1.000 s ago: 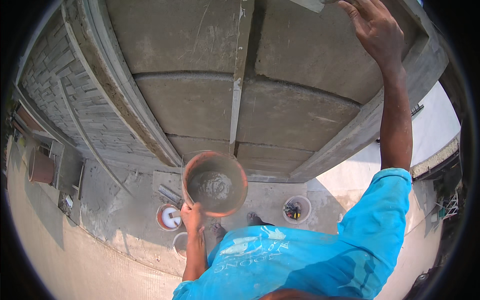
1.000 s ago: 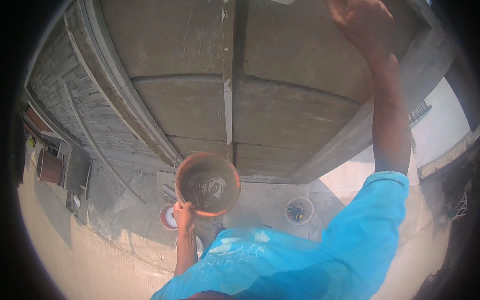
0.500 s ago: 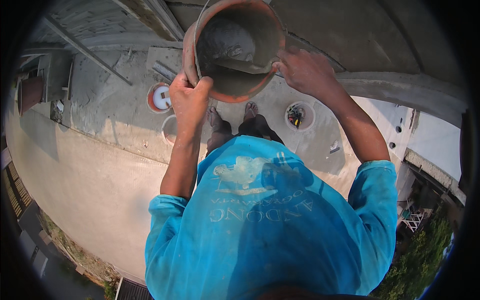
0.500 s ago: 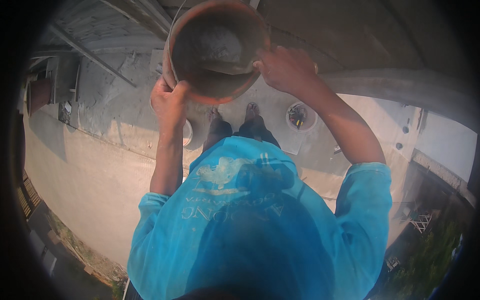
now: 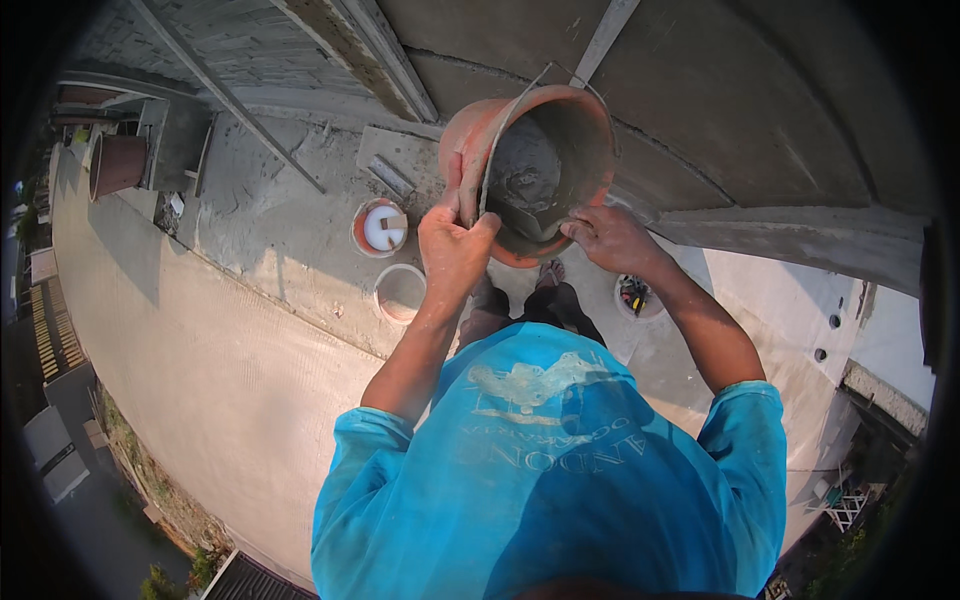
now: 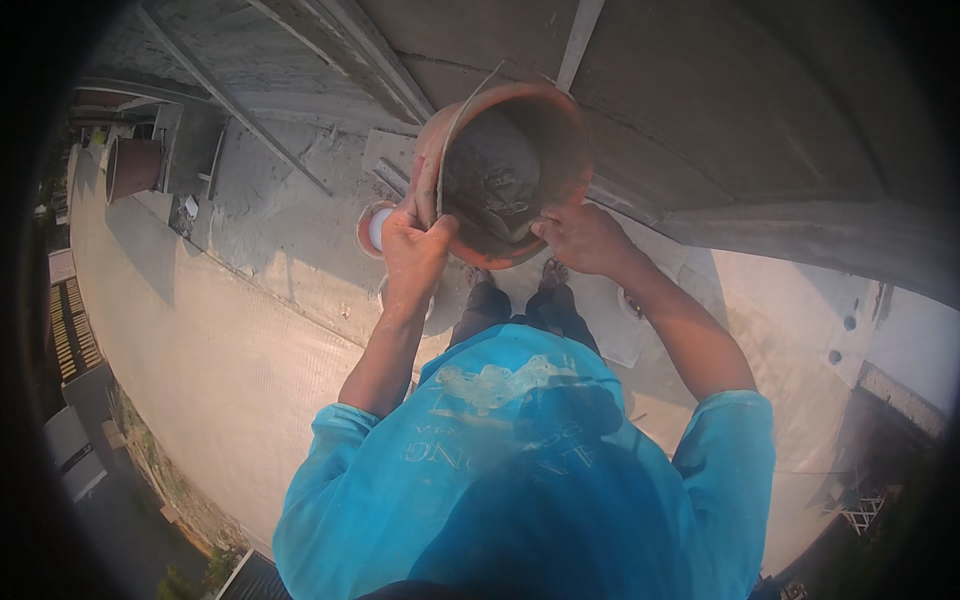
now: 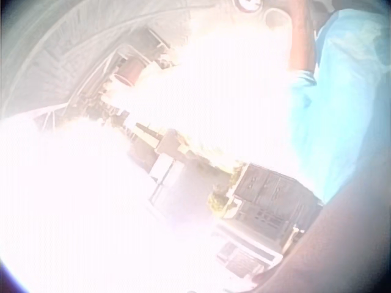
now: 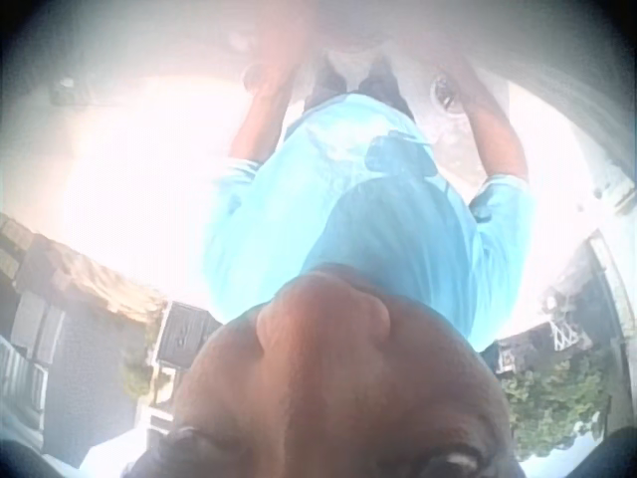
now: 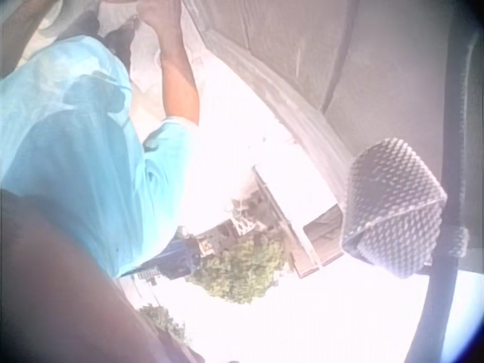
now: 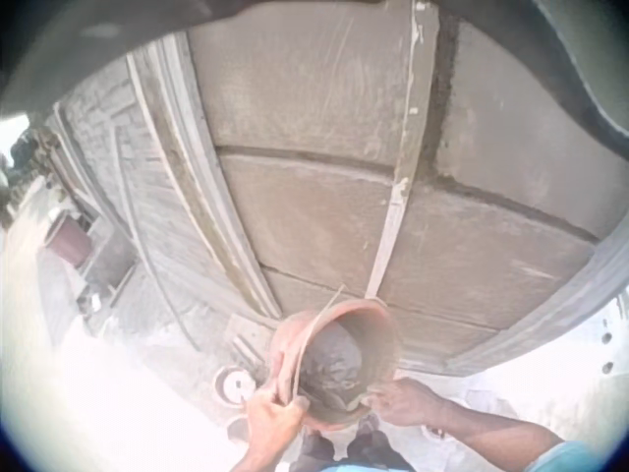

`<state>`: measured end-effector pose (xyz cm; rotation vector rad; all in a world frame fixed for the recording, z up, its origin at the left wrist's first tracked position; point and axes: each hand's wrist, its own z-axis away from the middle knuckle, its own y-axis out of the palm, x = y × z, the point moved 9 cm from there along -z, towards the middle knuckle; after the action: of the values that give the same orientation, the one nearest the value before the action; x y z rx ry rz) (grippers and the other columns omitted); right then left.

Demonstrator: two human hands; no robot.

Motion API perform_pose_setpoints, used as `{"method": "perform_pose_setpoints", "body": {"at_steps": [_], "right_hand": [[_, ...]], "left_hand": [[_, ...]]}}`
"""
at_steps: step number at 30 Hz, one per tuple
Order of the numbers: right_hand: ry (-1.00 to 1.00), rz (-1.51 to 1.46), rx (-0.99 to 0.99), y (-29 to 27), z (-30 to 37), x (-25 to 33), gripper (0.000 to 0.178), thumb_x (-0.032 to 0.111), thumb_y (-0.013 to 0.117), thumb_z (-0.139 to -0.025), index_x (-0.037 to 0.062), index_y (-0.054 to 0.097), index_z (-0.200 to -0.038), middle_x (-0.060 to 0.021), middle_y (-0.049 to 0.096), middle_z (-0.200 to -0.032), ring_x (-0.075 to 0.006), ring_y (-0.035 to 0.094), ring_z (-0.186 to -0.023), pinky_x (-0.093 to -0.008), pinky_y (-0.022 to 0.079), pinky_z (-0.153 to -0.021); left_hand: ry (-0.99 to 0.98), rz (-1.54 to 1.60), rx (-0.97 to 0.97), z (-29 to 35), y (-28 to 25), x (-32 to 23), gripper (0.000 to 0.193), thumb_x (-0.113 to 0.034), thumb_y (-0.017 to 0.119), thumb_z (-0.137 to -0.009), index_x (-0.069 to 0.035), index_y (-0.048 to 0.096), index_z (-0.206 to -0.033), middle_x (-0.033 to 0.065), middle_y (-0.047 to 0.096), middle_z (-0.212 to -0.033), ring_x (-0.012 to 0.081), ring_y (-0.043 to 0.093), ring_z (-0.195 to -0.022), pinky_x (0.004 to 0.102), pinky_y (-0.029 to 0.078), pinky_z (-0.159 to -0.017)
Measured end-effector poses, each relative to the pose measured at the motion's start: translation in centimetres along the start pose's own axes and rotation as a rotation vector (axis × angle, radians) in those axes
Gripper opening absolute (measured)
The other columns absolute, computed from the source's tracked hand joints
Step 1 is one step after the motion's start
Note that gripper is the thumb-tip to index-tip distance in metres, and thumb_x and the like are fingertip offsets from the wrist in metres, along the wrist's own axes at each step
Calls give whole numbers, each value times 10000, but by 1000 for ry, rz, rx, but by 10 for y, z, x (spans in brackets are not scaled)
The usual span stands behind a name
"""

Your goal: The person scoops cement from a bucket with a trowel and applies it to a concrete ceiling, smoothing the surface. They repeatedly transfer cement and spread it along the ceiling joints, then use a straightedge to level the applied material.

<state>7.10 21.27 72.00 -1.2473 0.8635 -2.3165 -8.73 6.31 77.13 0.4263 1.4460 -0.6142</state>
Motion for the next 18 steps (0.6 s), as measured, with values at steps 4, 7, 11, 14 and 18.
{"method": "perform_pose_setpoints", "body": {"at_steps": [4, 7, 11, 14, 18], "right_hand": [[315, -745, 345, 49, 16, -24, 365, 351, 485, -1036, 20, 615, -1121, -91, 628, -809, -184, 617, -603, -328, 507, -526], [326, -1121, 414, 64, 27, -19, 375, 364, 511, -1038, 13, 593, -1144, -50, 587, -781, -107, 556, -553, -263, 455, -435], [244, -1422, 413, 55, 40, -1, 391, 365, 530, -1030, 1, 591, -1162, -64, 598, -784, -124, 574, -565, -272, 477, -438], [-5, -1586, 352, 18, 36, 22, 388, 353, 524, -1028, -1, 593, -1170, -71, 601, -778, -137, 584, -571, -277, 483, -435], [-414, -1673, 234, -68, 36, 74, 390, 340, 534, -1022, 3, 564, -1217, -76, 607, -840, -141, 605, -633, -298, 518, -510]], "left_hand": [[93, -82, -4, 0, 0, 8, 608, -15, 605, -741, 35, 582, -1347, 125, 619, -1341, 130, 642, -1031, 252, 470, -917], [-31, 76, -30, 2, -5, 25, 477, -9, 598, -757, 49, 637, -1230, 107, 680, -1151, 135, 653, -923, 246, 489, -841], [-220, 455, -103, 5, -16, 53, 256, 0, 596, -781, 26, 647, -1031, 65, 665, -898, 114, 616, -756, 242, 494, -697], [-278, 508, -177, 3, -23, 70, 207, 3, 605, -786, -1, 631, -992, 32, 644, -819, 97, 575, -651, 228, 458, -564], [-266, 413, -180, -6, -29, 88, 205, 8, 597, -778, -13, 622, -980, 29, 626, -809, 91, 541, -571, 205, 373, -444]]}}
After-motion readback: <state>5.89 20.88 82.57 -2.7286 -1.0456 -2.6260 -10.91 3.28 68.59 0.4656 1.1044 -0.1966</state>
